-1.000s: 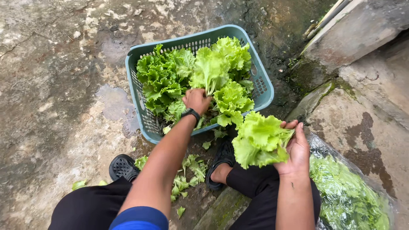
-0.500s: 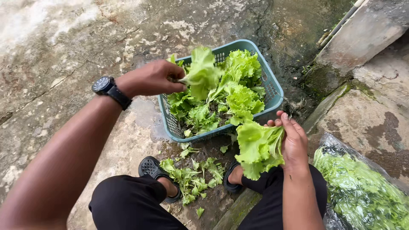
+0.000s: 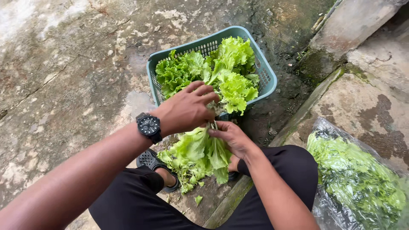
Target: The person sorts through bunches of green lettuce by hand, removing damaged leaves and debris while seated on the floor. The sorted lettuce is placed into a green plastic crate, and some is packed into a clear plastic bag.
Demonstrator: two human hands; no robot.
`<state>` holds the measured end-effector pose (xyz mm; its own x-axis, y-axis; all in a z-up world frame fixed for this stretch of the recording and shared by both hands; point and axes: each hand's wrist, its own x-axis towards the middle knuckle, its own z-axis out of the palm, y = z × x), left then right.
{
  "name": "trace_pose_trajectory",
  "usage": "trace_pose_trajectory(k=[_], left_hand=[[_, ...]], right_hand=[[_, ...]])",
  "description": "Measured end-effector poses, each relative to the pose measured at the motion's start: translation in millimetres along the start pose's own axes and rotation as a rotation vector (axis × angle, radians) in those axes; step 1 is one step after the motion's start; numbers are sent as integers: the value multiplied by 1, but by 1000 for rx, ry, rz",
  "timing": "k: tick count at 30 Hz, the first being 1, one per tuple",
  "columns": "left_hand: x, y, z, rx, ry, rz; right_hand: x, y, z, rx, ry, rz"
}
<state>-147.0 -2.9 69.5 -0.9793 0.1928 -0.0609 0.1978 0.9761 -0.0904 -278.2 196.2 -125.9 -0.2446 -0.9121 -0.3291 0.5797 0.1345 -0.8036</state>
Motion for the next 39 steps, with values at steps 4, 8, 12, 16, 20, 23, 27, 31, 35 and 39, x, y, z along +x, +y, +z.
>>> trace_pose_trajectory(k=[4, 8, 12, 16, 20, 23, 27, 31, 35, 39], left_hand=[[8, 12, 19, -61, 211, -98], [-9, 42, 9, -377, 436, -502], [-25, 83, 42, -613, 350, -662], [-25, 75, 128, -511, 445, -639], [-31, 71, 138, -679, 467, -653], [-38, 63, 116, -818, 434, -630], [-45, 45, 117, -786, 414, -682], [-54, 31, 94, -842, 426, -763], [-86, 10, 126, -558, 172, -880], [-88, 27, 108, -610, -514, -882]], right_hand=[[1, -3, -1, 144, 80, -13], [-19, -43, 30, 254, 212, -92], [-12, -34, 23, 338, 261, -80], [-2, -15, 15, 232, 310, -66], [-9, -19, 15, 76, 302, -75], [-9, -25, 20, -50, 295, -114], [-16, -30, 20, -198, 287, -140], [-13, -16, -8, -267, 278, -125], [-12, -23, -23, -230, 313, -130], [-10, -25, -43, -241, 352, -146]])
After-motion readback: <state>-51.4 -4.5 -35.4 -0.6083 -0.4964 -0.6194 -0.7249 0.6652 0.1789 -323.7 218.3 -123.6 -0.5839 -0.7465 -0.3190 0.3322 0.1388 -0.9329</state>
